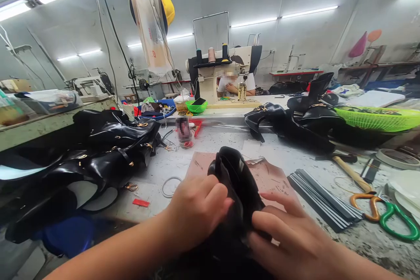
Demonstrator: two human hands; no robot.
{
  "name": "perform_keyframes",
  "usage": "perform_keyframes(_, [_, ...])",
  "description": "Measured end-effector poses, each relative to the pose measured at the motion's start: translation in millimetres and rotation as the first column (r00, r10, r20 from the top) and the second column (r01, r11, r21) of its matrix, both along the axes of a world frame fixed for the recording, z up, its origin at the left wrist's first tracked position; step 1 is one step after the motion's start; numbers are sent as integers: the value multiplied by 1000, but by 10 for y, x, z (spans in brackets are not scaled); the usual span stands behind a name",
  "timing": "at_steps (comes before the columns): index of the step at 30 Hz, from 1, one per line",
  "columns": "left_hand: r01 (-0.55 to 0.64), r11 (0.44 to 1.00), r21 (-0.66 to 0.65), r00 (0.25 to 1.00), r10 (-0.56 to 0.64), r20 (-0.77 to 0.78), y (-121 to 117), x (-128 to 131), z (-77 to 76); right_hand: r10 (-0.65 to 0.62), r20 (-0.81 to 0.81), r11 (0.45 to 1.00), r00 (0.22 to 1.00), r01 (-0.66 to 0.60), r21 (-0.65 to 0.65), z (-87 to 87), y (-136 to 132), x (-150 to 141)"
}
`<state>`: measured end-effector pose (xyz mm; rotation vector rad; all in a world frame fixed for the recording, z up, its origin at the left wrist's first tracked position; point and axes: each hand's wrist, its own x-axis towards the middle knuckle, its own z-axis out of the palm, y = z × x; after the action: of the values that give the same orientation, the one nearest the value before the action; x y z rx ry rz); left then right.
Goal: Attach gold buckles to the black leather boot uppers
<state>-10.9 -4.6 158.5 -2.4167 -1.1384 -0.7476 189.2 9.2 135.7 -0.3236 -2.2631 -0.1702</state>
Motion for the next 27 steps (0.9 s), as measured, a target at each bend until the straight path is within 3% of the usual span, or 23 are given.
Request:
perform_keyframes(2, [-39,958,-283,990,76,121,-27,-22,-27,7,7,1000,1000,-7,-5,2,-2,12])
perform_keyframes(4, [-20,816,-578,950,195,242,-31,-25,-41,15,50,1000,999,-15,-8,8,-12,18])
perform_keyframes(6, [83,647,-758,899,280,337,-25,-15,-43,21,122,1000,992,-18,-20,30,-28,20])
perform_keyframes(10, [315,429,-846,801,359,480,-26,24,-57,19,218,997,976,-3,-74,104,-57,35])
perform_keyframes(13, [422,367,-829,723,415,553,-39,52,-107,19,160,996,987,-6,-84,129,-63,54])
perform_keyframes(16, [568,375,-733,563,473,678,-49,79,-160,5,72,996,997,1,-90,125,-62,72])
perform_keyframes(18, [630,436,-642,444,476,759,-62,99,-180,-27,20,996,999,29,-81,127,-65,79])
perform_keyframes(20, [617,539,-574,364,451,815,-84,120,-193,-56,-10,997,998,55,-60,142,-72,76])
perform_keyframes(23, [524,667,-530,360,390,848,-129,134,-217,-26,-3,997,1000,25,-76,176,-78,59])
perform_keyframes(25, [500,686,-529,397,362,843,-152,123,-226,-20,-14,995,1000,18,-96,192,-77,52])
perform_keyframes(27, [506,667,-546,432,352,830,-162,97,-211,-58,-13,995,998,57,-86,203,-71,56])
